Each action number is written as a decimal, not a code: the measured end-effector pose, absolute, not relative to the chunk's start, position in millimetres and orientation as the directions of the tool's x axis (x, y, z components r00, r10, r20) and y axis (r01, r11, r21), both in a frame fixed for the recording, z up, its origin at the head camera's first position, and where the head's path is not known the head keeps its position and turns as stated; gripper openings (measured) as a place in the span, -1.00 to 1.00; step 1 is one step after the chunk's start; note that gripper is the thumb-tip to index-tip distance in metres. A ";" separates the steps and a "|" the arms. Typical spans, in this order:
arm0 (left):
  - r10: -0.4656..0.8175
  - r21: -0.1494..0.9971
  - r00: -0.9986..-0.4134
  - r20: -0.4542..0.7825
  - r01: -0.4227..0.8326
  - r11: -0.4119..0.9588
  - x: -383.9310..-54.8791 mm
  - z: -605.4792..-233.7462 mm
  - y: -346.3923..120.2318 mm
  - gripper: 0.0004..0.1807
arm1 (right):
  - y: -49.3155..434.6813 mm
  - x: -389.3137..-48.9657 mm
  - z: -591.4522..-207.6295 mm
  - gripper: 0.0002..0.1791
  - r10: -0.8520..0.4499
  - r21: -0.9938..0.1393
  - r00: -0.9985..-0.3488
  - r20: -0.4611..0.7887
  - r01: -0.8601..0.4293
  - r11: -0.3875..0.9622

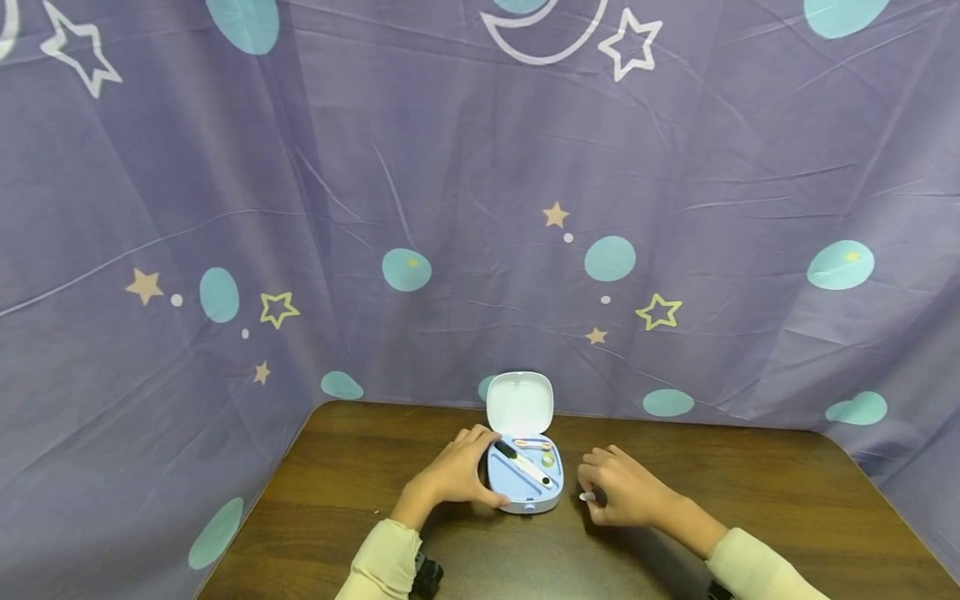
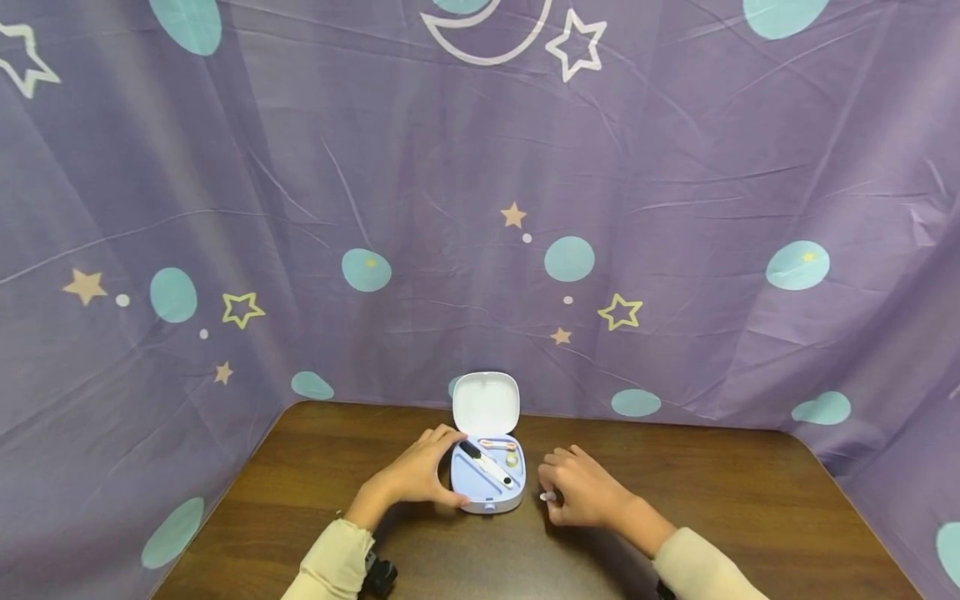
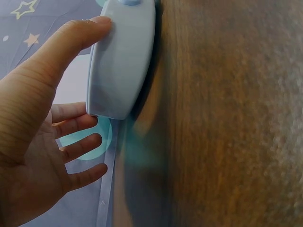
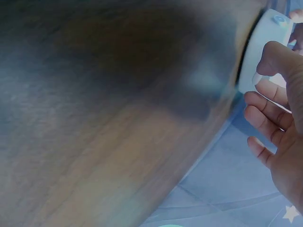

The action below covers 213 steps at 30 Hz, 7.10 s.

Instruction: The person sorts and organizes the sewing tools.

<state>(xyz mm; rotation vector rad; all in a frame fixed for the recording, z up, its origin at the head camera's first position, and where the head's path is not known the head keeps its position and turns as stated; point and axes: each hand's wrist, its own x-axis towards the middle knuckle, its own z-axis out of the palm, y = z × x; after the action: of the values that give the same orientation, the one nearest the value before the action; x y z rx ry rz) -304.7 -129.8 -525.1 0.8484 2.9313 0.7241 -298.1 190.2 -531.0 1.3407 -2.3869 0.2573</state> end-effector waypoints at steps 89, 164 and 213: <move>0.499 0.444 -0.859 0.117 0.495 0.747 -302.1 -528.2 -131.4 0.13 | 78.1 -306.6 -499.5 -0.68 -0.802 0.241 -0.555 0.221 -0.766 0.596; 0.600 0.039 -0.798 0.065 0.603 0.797 -302.6 -512.4 -127.0 0.05 | 79.5 -298.5 -501.9 -0.66 -0.871 0.468 -0.449 0.201 -0.737 0.488; 0.196 0.860 -0.839 -0.508 -0.508 0.052 -351.8 -457.5 -140.2 0.19 | 149.9 -386.7 -439.5 -0.01 -0.421 -0.859 -0.764 -0.489 0.337 0.385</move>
<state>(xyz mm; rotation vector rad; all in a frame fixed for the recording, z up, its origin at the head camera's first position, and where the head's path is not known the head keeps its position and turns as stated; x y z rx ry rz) -351.8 -140.2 -457.5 -0.3123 1.8352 1.8393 -386.7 149.9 -439.5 0.1122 -3.1001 2.2630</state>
